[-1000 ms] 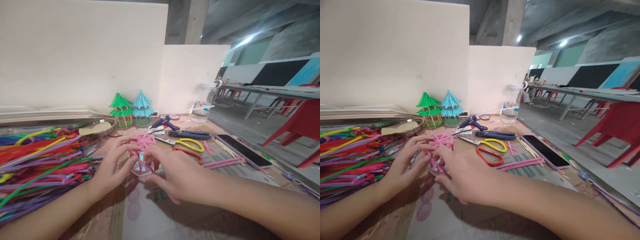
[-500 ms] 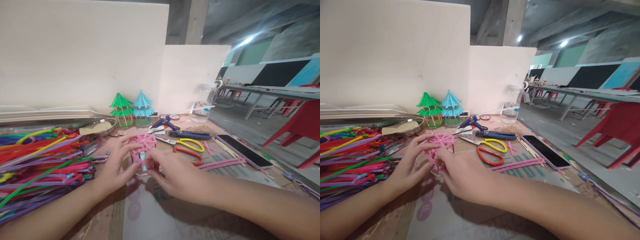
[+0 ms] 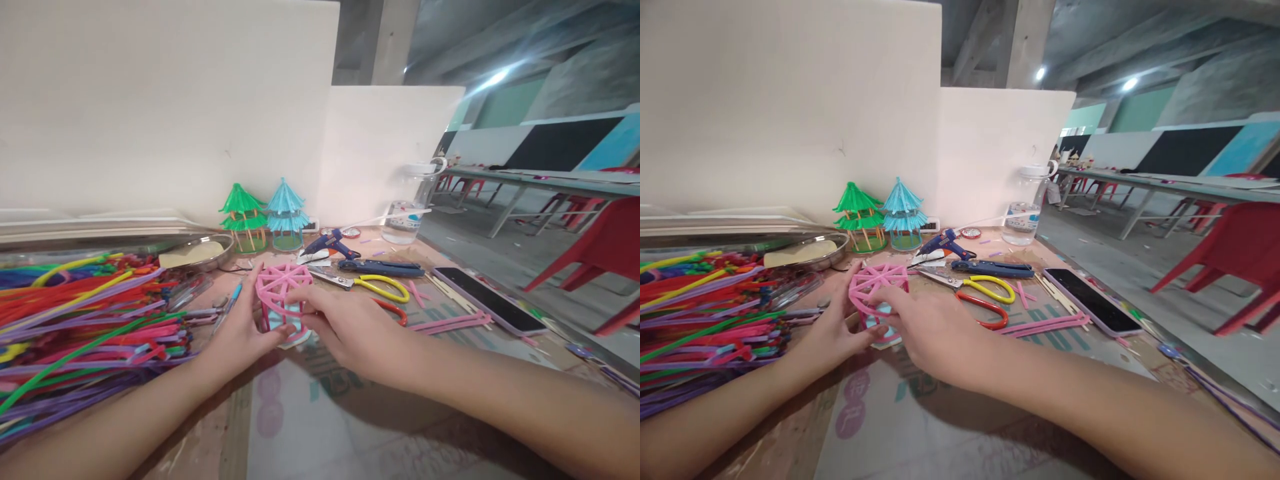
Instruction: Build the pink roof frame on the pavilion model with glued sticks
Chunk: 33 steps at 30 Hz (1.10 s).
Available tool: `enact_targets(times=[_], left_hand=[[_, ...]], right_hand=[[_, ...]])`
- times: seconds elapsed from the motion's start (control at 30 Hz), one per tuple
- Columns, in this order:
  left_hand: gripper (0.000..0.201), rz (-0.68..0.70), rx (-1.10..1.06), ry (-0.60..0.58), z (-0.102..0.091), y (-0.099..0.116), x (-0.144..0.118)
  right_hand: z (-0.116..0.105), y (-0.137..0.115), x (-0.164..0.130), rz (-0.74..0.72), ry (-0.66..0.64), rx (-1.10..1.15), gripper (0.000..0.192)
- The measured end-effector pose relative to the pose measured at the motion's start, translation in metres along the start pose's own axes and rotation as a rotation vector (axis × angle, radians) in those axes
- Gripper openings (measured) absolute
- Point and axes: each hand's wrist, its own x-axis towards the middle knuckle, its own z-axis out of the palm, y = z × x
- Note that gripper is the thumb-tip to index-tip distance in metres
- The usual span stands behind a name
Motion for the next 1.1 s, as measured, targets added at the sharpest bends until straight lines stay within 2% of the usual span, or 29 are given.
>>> enact_targets(times=[0.2, 0.4, 0.67, 0.93, 1.1], left_hand=[[0.094, 0.079, 0.191, 0.061, -0.001, 0.000, 0.002], [0.088, 0.109, 0.172, 0.055, 0.000, -0.005, 0.001], [0.092, 0.119, 0.245, 0.085, 0.000, -0.003, 0.002], [0.097, 0.094, 0.256, 0.080, -0.002, -0.008, 0.000], [0.095, 0.080, 0.247, 0.079, 0.000, -0.010, 0.000]], right_hand=[[-0.001, 0.004, 0.002, 0.012, 0.053, -0.022, 0.024], [-0.001, 0.009, 0.004, -0.022, 0.090, -0.017, 0.024], [-0.003, 0.012, 0.006, 0.028, 0.097, -0.052, 0.025], [0.000, 0.024, 0.010, 0.058, 0.124, 0.021, 0.019], [0.002, 0.027, 0.009, -0.002, 0.145, 0.011, 0.019]])
